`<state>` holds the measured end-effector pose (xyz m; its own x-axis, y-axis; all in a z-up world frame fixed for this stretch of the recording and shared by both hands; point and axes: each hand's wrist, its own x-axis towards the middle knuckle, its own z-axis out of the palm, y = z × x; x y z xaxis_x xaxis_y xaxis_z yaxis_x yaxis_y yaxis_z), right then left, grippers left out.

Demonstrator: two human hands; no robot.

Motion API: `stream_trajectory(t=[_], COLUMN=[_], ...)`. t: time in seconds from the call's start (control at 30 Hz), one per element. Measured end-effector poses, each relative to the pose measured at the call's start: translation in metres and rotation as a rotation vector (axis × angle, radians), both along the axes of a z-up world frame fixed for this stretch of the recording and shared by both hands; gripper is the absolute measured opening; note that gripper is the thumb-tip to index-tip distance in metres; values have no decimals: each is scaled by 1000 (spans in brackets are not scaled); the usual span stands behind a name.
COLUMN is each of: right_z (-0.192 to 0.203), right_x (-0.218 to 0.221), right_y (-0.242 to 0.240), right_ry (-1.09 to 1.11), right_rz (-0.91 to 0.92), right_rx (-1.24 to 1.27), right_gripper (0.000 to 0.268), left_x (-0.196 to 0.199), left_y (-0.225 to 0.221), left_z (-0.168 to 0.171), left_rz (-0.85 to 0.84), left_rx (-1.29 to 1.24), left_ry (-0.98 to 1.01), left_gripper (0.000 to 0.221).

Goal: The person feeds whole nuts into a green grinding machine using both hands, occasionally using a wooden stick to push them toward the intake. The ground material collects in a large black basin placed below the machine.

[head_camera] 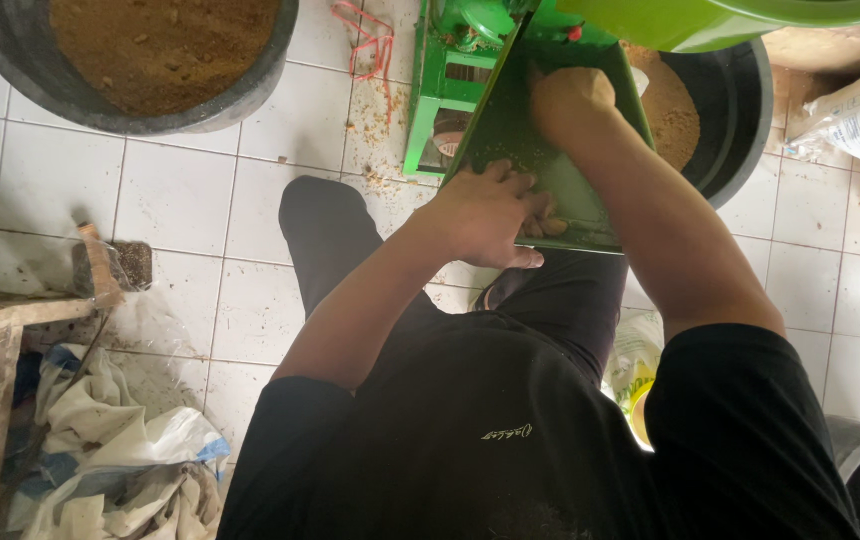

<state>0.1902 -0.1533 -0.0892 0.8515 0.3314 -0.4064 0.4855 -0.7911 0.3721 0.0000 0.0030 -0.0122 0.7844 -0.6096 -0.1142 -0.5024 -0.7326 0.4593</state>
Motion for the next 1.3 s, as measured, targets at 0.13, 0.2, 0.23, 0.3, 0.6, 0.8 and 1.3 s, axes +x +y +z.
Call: stream_trajectory(t=[0.13, 0.2, 0.23, 0.3, 0.6, 0.8, 1.3], right_z=[7, 6, 6, 3, 25, 56, 44], right_x=[-7, -5, 0, 8, -20, -61, -60], right_y=[14, 12, 9, 4, -50, -62, -45], right_ry=[-5, -12, -29, -61, 1, -74, -134], right_rz=[87, 92, 77, 47, -98, 127, 591], right_rx=[62, 47, 73, 127, 256, 501, 625], right_gripper=[65, 60, 52, 39, 25, 25, 39], left_x=[-1, -2, -2, -1, 2, 1, -2], left_y=[0, 1, 1, 0, -2, -4, -3], left_z=[-1, -2, -1, 0, 1, 2, 4], left_rz=[11, 14, 15, 17, 16, 18, 38], left_rx=[-18, -16, -16, 4, 87, 118, 83], left_ry=[-22, -17, -20, -1, 11, 33, 22], left_gripper=[74, 75, 76, 75, 84, 86, 81])
